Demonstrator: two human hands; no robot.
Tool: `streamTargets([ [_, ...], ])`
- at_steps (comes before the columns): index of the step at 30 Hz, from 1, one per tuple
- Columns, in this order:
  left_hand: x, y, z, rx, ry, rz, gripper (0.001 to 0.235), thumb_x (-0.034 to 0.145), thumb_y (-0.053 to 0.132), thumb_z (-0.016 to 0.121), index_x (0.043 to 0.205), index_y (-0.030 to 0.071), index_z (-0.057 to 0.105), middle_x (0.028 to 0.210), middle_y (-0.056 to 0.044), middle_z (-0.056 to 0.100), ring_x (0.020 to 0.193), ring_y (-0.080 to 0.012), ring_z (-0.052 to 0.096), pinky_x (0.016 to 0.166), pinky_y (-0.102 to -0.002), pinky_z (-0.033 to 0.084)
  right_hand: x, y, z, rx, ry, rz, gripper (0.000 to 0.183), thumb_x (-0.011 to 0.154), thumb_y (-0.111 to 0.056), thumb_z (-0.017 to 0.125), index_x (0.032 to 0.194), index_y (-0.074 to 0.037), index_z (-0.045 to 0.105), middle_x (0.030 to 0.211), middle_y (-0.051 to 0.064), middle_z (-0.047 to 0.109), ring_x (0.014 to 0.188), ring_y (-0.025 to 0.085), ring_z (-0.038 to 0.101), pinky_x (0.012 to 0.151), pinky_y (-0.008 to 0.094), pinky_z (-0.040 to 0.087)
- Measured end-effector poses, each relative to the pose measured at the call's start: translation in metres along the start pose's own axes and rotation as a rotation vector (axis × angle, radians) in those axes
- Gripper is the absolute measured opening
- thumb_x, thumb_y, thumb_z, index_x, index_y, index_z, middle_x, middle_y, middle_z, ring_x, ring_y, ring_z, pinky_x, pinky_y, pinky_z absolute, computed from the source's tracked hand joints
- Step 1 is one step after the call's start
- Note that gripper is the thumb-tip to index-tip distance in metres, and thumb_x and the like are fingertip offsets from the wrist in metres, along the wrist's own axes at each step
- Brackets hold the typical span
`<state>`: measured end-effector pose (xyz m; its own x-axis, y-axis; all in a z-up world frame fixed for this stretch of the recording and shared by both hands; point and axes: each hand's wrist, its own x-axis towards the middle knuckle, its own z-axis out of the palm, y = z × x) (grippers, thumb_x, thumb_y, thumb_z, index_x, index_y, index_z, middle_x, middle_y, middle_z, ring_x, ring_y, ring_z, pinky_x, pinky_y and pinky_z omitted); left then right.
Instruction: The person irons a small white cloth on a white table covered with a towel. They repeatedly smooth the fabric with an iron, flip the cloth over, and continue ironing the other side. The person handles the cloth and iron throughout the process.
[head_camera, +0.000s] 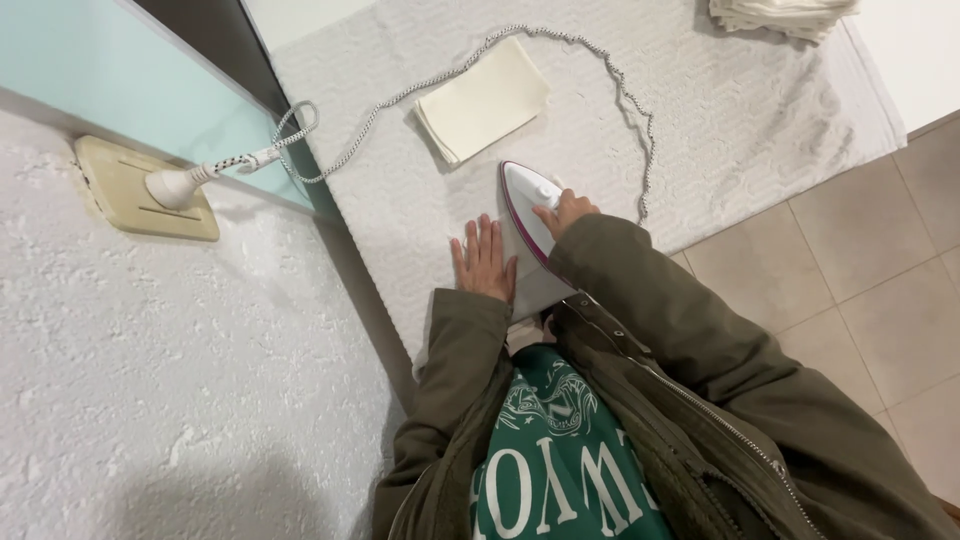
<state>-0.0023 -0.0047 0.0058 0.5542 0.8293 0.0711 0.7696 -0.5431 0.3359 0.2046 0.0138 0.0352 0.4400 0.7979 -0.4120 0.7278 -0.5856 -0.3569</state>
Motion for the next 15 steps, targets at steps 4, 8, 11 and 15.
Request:
streamTargets([
  [4, 0.001, 0.000, 0.000, 0.000, 0.002, 0.004, 0.072, 0.104, 0.039, 0.051, 0.160, 0.003, 0.028, 0.170, -0.015, 0.019, 0.158, -0.0333, 0.013, 0.126, -0.057, 0.006, -0.003, -0.013, -0.013, -0.003, 0.014, 0.024, 0.060, 0.098, -0.056, 0.062, 0.111, 0.003, 0.063, 0.092, 0.027, 0.073, 0.082, 0.041, 0.075, 0.068, 0.050, 0.061],
  [8, 0.000, 0.001, -0.006, -0.038, -0.025, -0.017, 0.071, 0.104, 0.038, 0.048, 0.161, 0.003, 0.027, 0.171, -0.015, 0.017, 0.158, -0.0335, 0.011, 0.127, -0.057, 0.004, 0.006, -0.007, -0.014, -0.012, 0.026, 0.037, 0.062, 0.097, -0.058, 0.062, 0.109, 0.003, 0.063, 0.094, 0.028, 0.071, 0.084, 0.042, 0.074, 0.069, 0.051, 0.061],
  [11, -0.001, 0.000, -0.006, -0.055, 0.000, 0.000, 0.069, 0.106, 0.037, 0.046, 0.162, 0.001, 0.026, 0.171, -0.016, 0.016, 0.158, -0.0347, 0.011, 0.127, -0.057, 0.003, -0.004, -0.025, -0.042, 0.001, -0.004, 0.056, 0.063, 0.099, -0.058, 0.059, 0.111, 0.004, 0.062, 0.096, 0.028, 0.070, 0.085, 0.042, 0.074, 0.070, 0.051, 0.062],
  [15, -0.001, 0.002, -0.010, -0.068, -0.022, -0.002, 0.068, 0.107, 0.037, 0.044, 0.161, 0.001, 0.025, 0.171, -0.017, 0.016, 0.159, -0.0350, 0.011, 0.127, -0.056, 0.003, 0.004, -0.009, -0.039, 0.028, -0.030, 0.076, 0.063, 0.100, -0.057, 0.057, 0.113, 0.005, 0.061, 0.099, 0.029, 0.070, 0.087, 0.042, 0.075, 0.072, 0.050, 0.062],
])
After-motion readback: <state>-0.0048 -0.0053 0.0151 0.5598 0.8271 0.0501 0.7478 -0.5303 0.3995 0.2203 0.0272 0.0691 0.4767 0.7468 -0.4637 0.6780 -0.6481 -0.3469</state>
